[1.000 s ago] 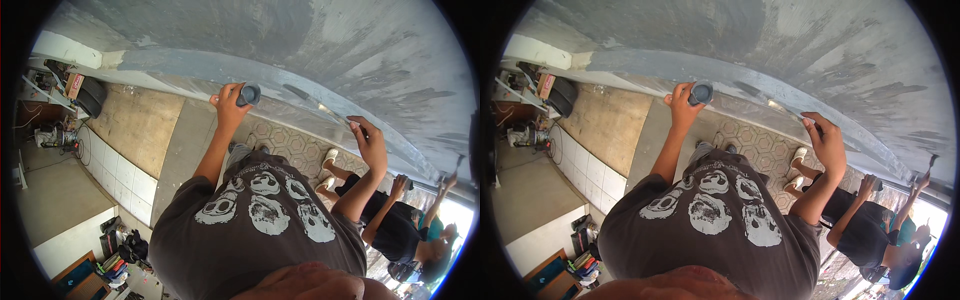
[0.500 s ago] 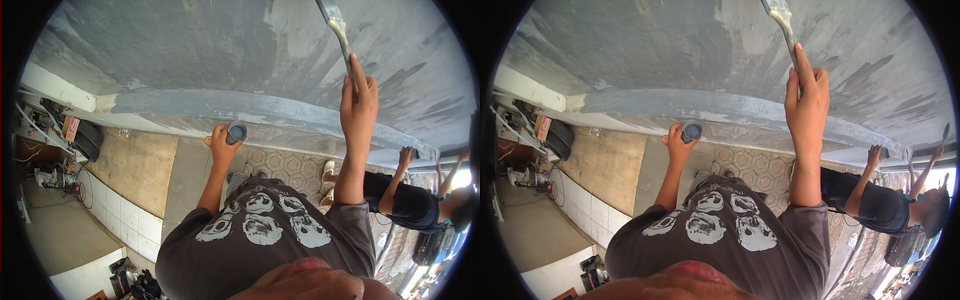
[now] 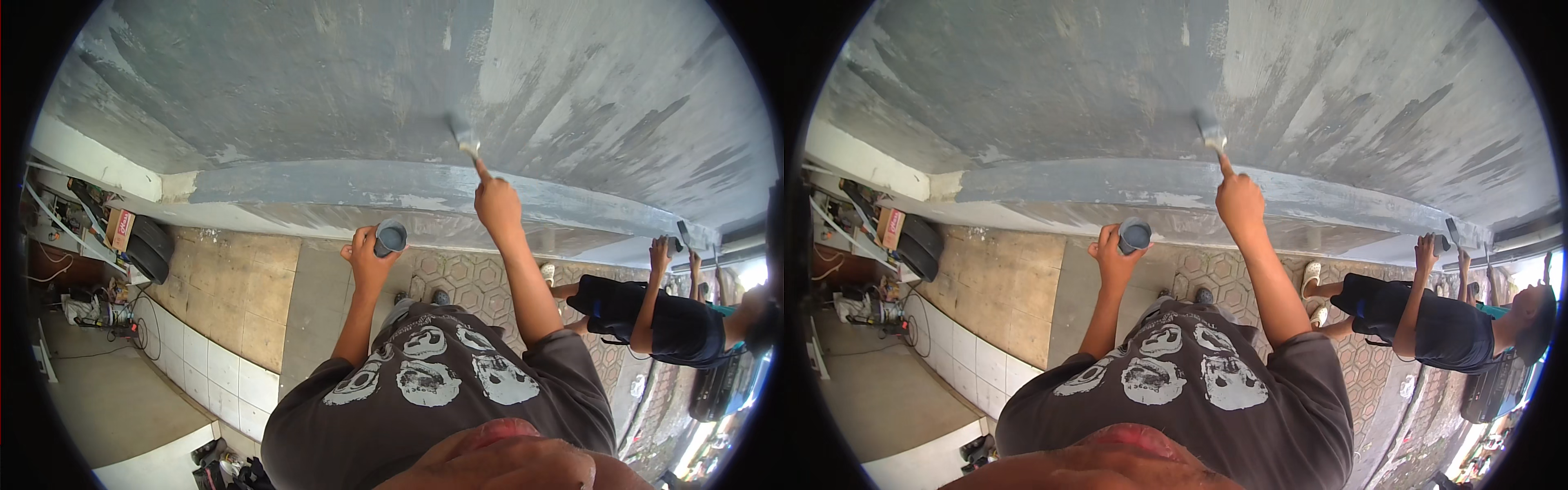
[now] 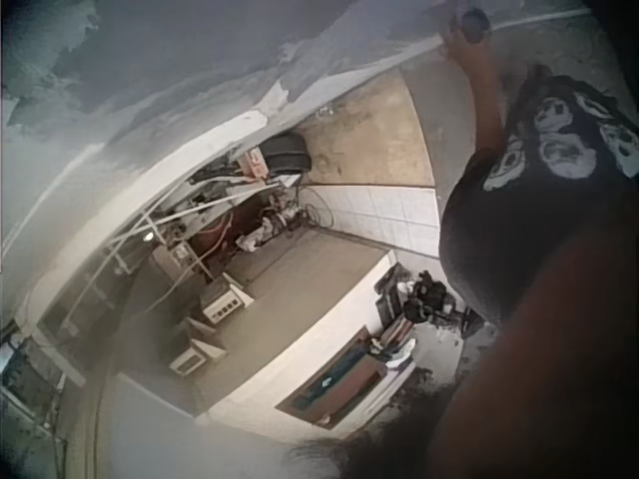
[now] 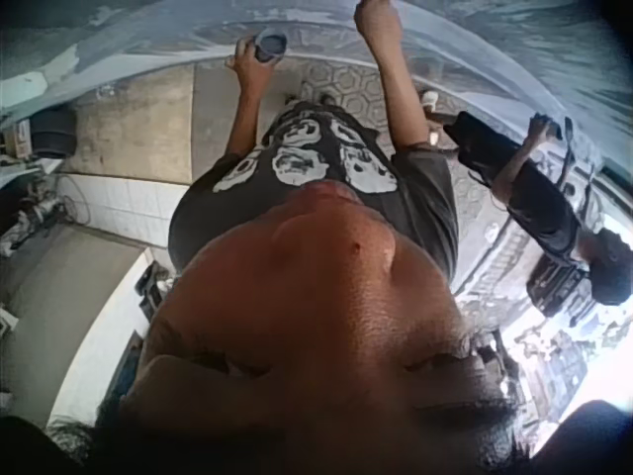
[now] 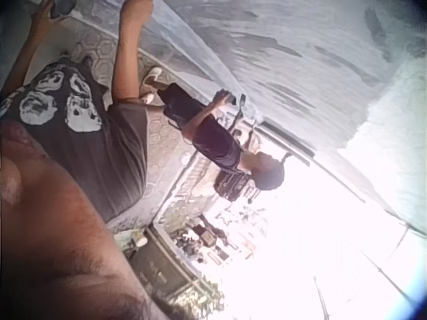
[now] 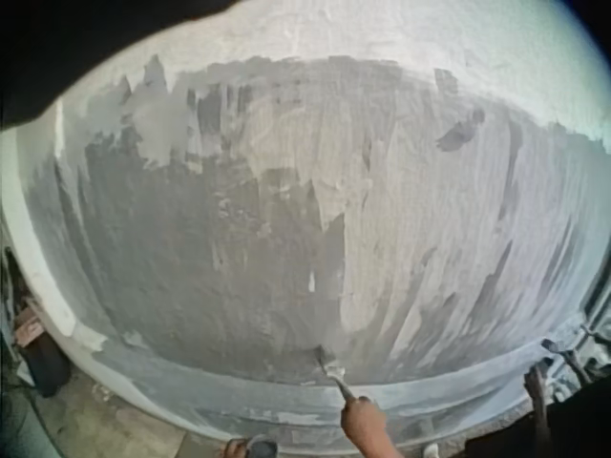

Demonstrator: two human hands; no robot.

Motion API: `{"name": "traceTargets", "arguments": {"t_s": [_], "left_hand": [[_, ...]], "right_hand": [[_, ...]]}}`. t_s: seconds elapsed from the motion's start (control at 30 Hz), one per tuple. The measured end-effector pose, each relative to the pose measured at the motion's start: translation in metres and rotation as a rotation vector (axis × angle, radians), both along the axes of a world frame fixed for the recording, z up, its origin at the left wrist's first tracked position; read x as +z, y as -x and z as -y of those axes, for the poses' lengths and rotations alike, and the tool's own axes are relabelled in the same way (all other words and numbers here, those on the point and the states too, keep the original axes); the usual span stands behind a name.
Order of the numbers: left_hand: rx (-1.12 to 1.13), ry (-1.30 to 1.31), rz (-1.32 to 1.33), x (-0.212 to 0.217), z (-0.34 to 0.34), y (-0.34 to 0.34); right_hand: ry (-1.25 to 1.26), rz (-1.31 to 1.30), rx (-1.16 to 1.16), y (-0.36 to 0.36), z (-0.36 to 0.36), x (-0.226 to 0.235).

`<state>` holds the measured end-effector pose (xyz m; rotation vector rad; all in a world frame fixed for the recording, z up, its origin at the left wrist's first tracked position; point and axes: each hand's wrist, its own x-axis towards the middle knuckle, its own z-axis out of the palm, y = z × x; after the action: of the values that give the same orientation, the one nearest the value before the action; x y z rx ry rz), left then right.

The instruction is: The person paints a grey wall using a paintbrush and a small container of grey paint.

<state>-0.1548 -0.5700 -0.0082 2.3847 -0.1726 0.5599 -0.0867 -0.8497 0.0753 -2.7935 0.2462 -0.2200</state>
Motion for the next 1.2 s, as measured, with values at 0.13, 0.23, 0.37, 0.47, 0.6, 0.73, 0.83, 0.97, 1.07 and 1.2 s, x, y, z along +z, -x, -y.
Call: {"name": "traceTargets", "arguments": {"t_s": [0.13, 0.23, 0.37, 0.47, 0.6, 0.73, 0.83, 0.97, 1.07, 1.2], "left_hand": [[-0.029, -0.008, 0.005, -0.004, -0.030, -0.002], [-0.073, -0.022, 0.010, 0.005, -0.044, -0.012], [-0.041, -0.033, 0.025, 0.000, -0.073, -0.018], [-0.065, -0.021, 0.019, 0.001, -0.078, -0.022], [-0.073, -0.014, -0.005, -0.008, -0.086, -0.025], [-0.055, 0.003, -0.008, -0.009, -0.091, -0.023], [-0.057, 0.026, -0.020, -0.017, -0.093, -0.027], [-0.067, -0.011, -0.024, -0.021, -0.100, -0.034], [-0.088, -0.029, -0.035, -0.019, -0.102, -0.040], [-0.078, -0.033, -0.017, -0.016, -0.098, -0.047]], "right_hand": [[-0.003, 0.001, 0.034, 0.002, -0.001, -0.008], [0.019, 0.314, -0.005, -0.023, 0.003, 0.088], [0.088, 0.823, 0.060, -0.020, -0.010, 0.230], [-0.023, 1.048, -0.029, -0.006, -0.021, 0.311], [-0.005, 1.076, -0.066, -0.013, -0.037, 0.305], [0.134, 0.711, -0.017, -0.047, -0.030, 0.144], [-0.022, 0.111, 0.012, -0.017, -0.057, 0.023], [-0.015, 0.039, 0.044, -0.017, -0.044, -0.010], [0.009, 0.490, 0.036, -0.030, -0.020, 0.080], [0.080, 0.976, 0.028, -0.016, -0.008, 0.211]]}}
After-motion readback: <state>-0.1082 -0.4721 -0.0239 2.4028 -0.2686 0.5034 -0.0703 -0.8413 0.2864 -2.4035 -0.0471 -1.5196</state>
